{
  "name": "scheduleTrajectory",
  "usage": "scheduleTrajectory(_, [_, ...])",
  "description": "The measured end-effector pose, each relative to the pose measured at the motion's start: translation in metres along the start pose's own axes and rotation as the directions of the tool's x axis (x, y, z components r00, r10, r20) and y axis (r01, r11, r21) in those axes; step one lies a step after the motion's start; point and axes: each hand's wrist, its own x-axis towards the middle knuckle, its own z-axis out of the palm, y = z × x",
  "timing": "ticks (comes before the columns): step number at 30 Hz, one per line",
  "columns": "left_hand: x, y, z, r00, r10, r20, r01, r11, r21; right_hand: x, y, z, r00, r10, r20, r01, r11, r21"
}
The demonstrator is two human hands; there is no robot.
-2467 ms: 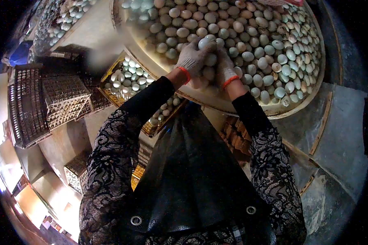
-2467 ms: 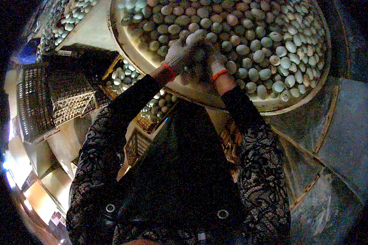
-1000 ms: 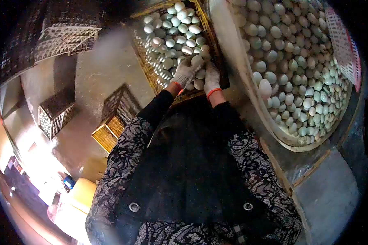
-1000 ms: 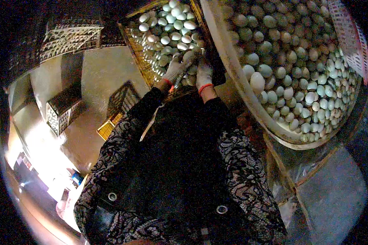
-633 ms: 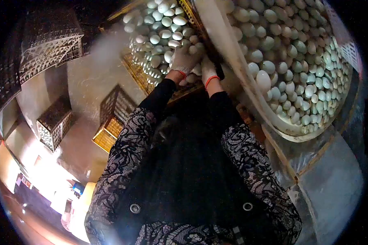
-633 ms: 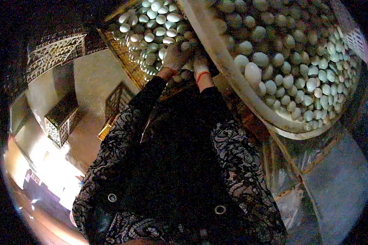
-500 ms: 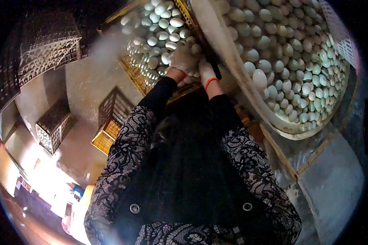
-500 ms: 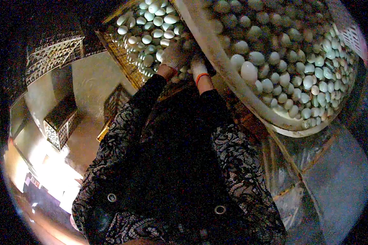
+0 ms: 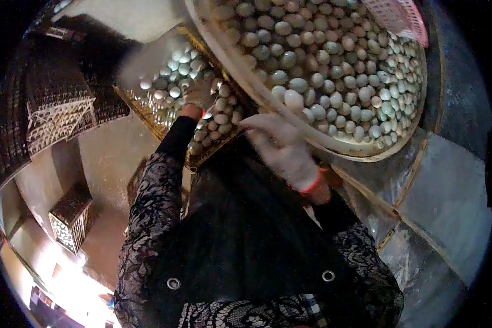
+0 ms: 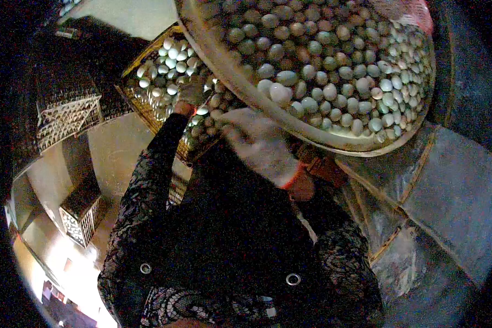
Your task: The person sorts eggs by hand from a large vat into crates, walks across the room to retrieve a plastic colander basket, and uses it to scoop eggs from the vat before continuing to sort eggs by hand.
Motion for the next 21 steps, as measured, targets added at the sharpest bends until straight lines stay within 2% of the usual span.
scheduleTrajectory(1, [0.004, -0.006, -0.013, 0.998, -0.032, 0.046, 0.038, 0.990, -0.136, -0.004, -0.004, -0.027, 0.996, -0.008, -0.089, -0.001, 0.995, -0.103])
scheduleTrajectory(2, [0.008, -0.012, -0.026, 0.994, -0.065, 0.093, 0.087, 0.960, -0.266, -0.003, 0.000, -0.047, 0.964, -0.051, -0.262, 0.020, 0.992, -0.121])
scheduleTrajectory(3, [0.000, 0.004, -0.103, 0.981, -0.185, 0.059, 0.194, 0.916, -0.352, -0.010, 0.012, -0.072, 0.954, 0.112, -0.277, -0.166, 0.969, -0.182])
scheduleTrajectory(4, [-0.003, 0.011, -0.128, 0.955, -0.260, -0.143, 0.145, 0.831, -0.538, -0.018, 0.035, -0.089, 0.927, 0.184, -0.327, -0.263, 0.941, -0.215])
scheduleTrajectory(5, [-0.005, 0.017, -0.148, 0.879, -0.360, -0.313, 0.049, 0.721, -0.692, -0.024, 0.055, -0.104, 0.911, 0.298, -0.284, -0.364, 0.906, -0.216])
scheduleTrajectory(7, [-0.005, 0.040, -0.209, 0.907, -0.196, -0.372, -0.138, 0.698, -0.703, -0.030, 0.094, -0.120, 0.734, 0.669, -0.121, -0.680, 0.723, -0.122])
scheduleTrajectory(8, [0.000, 0.056, -0.229, 0.945, -0.088, -0.314, -0.188, 0.641, -0.744, -0.037, 0.112, -0.120, 0.737, 0.665, -0.122, -0.676, 0.729, -0.111])
scheduleTrajectory(9, [0.006, 0.072, -0.241, 0.989, -0.020, -0.146, -0.119, 0.480, -0.869, -0.044, 0.131, -0.117, 0.806, 0.590, -0.053, -0.569, 0.796, 0.209])
scheduleTrajectory(10, [0.017, 0.085, -0.253, 0.990, 0.076, -0.116, -0.138, 0.629, -0.765, -0.049, 0.147, -0.111, 0.870, 0.492, -0.017, -0.416, 0.752, 0.511])
scheduleTrajectory(11, [0.031, 0.094, -0.260, 0.984, 0.164, -0.069, -0.170, 0.752, -0.637, -0.050, 0.163, -0.105, 0.872, 0.489, -0.019, -0.409, 0.751, 0.519])
scheduleTrajectory(12, [0.042, 0.100, -0.262, 0.983, 0.167, -0.071, -0.174, 0.757, -0.630, -0.048, 0.180, -0.101, 0.912, 0.409, 0.024, -0.386, 0.839, 0.382])
scheduleTrajectory(13, [0.053, 0.105, -0.262, 0.936, 0.328, 0.126, -0.230, 0.843, -0.486, -0.041, 0.179, -0.099, 0.879, 0.471, 0.073, -0.459, 0.793, 0.401])
scheduleTrajectory(14, [0.064, 0.109, -0.261, 0.835, 0.429, 0.346, -0.316, 0.887, -0.337, -0.033, 0.176, -0.097, 0.839, 0.531, 0.122, -0.529, 0.741, 0.414])
scheduleTrajectory(15, [0.073, 0.117, -0.257, 0.832, 0.426, 0.356, -0.315, 0.890, -0.330, -0.026, 0.174, -0.094, 0.793, 0.586, 0.170, -0.596, 0.684, 0.421])
scheduleTrajectory(17, [0.094, 0.129, -0.243, 0.654, 0.481, 0.584, -0.503, 0.853, -0.138, -0.014, 0.203, -0.088, 0.870, 0.423, 0.254, -0.492, 0.704, 0.512])
scheduleTrajectory(18, [0.101, 0.128, -0.232, 0.652, 0.478, 0.588, -0.507, 0.852, -0.131, -0.011, 0.208, -0.087, 0.891, 0.362, 0.275, -0.455, 0.704, 0.545])
scheduleTrajectory(19, [0.106, 0.128, -0.215, 0.660, 0.546, 0.516, -0.490, 0.834, -0.255, -0.014, 0.197, -0.082, 0.966, 0.189, 0.177, -0.258, 0.757, 0.600])
scheduleTrajectory(20, [0.109, 0.129, -0.202, 0.671, 0.603, 0.432, -0.476, 0.796, -0.374, -0.011, 0.185, -0.081, 0.988, 0.099, 0.119, -0.151, 0.770, 0.619])
scheduleTrajectory(21, [0.110, 0.131, -0.187, 0.668, 0.606, 0.433, -0.481, 0.795, -0.370, -0.008, 0.173, -0.081, 0.998, 0.007, 0.059, -0.043, 0.773, 0.633])
